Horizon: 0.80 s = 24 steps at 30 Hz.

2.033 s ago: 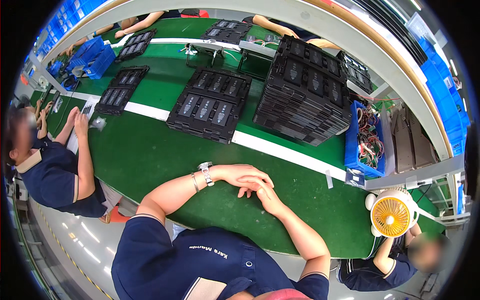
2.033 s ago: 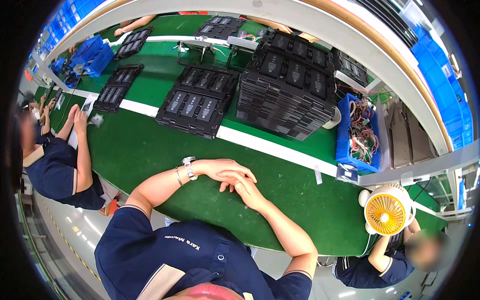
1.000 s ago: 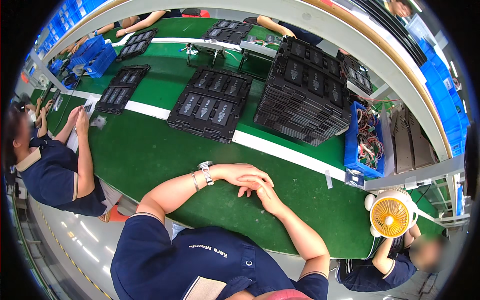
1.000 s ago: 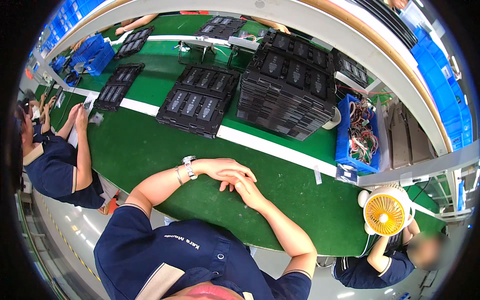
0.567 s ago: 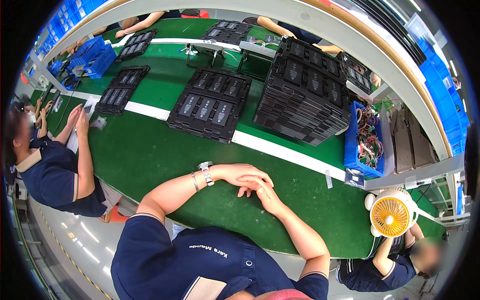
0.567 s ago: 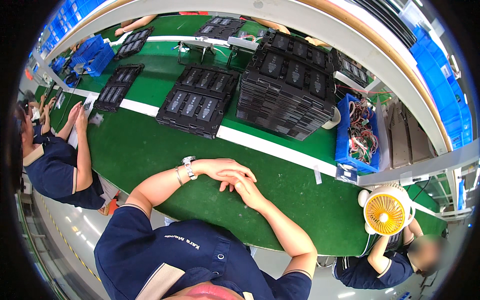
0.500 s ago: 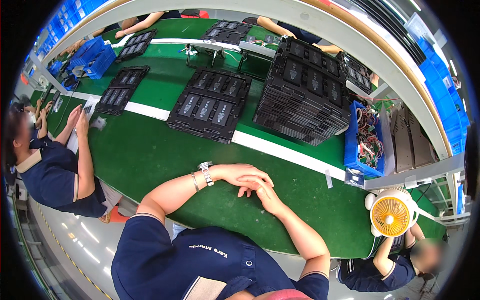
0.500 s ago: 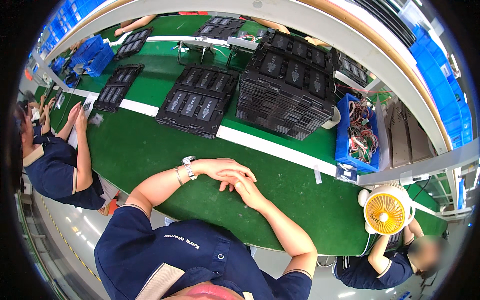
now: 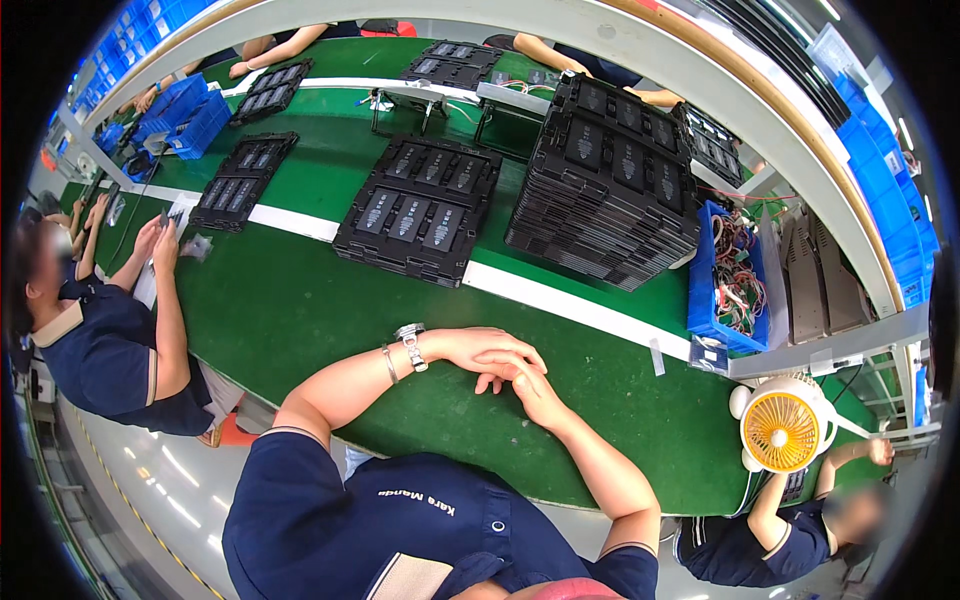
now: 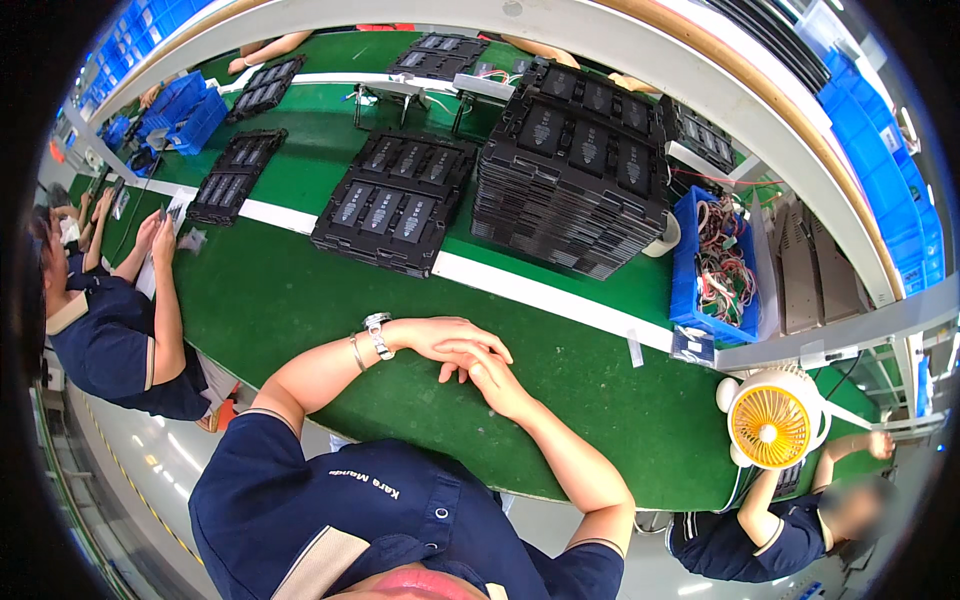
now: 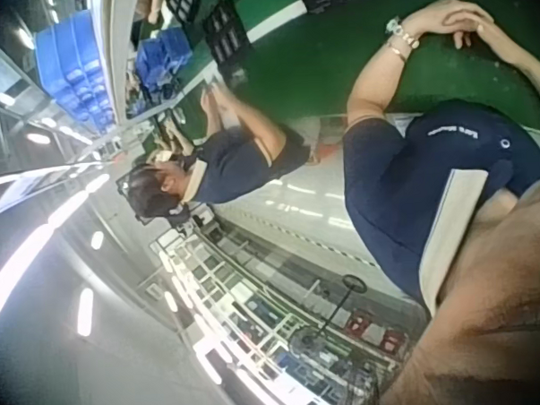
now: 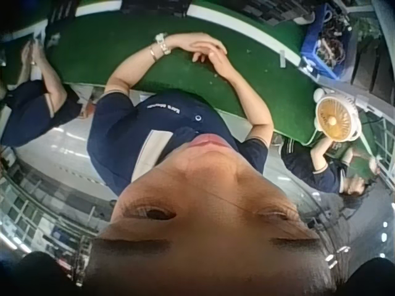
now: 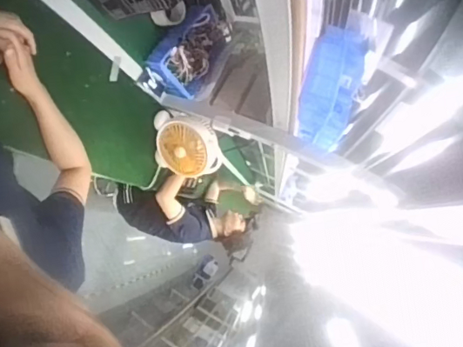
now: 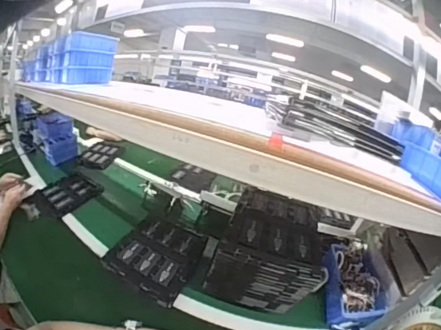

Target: The person is seen handling and assembling small electronic components at a workbench in a factory setting.

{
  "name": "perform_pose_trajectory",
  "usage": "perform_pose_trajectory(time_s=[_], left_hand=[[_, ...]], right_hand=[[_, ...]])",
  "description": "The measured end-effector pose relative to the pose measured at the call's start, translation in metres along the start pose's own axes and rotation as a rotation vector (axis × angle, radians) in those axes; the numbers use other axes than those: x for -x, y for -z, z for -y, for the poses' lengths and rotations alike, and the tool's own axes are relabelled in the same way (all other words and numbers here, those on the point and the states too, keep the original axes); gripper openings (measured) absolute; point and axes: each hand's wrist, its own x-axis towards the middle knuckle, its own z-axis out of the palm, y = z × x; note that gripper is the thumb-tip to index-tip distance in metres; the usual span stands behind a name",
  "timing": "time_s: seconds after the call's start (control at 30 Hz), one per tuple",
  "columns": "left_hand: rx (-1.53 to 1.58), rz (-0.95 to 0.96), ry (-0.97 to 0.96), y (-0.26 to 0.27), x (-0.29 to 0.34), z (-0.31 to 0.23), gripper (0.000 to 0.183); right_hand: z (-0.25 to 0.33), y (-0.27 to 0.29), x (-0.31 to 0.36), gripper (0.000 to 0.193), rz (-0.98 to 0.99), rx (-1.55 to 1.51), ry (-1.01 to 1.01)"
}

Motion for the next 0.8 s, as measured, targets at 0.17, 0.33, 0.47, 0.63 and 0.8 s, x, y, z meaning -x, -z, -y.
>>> perform_pose_trajectory(time_s=[0.17,0.33,0.47,0.63,0.8], left_hand=[[0.001,-0.012,0.021,-0.0008,-0.0001,-0.0006,0.043],[-0.011,-0.012,0.003,-0.0005,-0.0002,-0.0009,0.043],[-0.007,0.002,0.014,0.0011,0.0008,-0.0038,0.043],[-0.001,-0.013,-0.008,-0.0010,0.0003,-0.0031,0.044],[0.008,-0.010,0.013,-0.0005,0.0012,-0.0058,0.044]], right_hand=[[0.0006,-0.0004,-0.0007,0.072,-0.006,-0.003,0.005],[0.0021,-0.0004,-0.0005,0.074,-0.005,0.003,-0.009],[0.0005,-0.0004,-0.0005,0.074,-0.004,-0.003,-0.014],[-0.0017,0.0003,-0.0003,0.074,-0.003,-0.004,0.004],[-0.0007,-0.0001,-0.0004,0.073,-0.001,-0.009,0.002]])
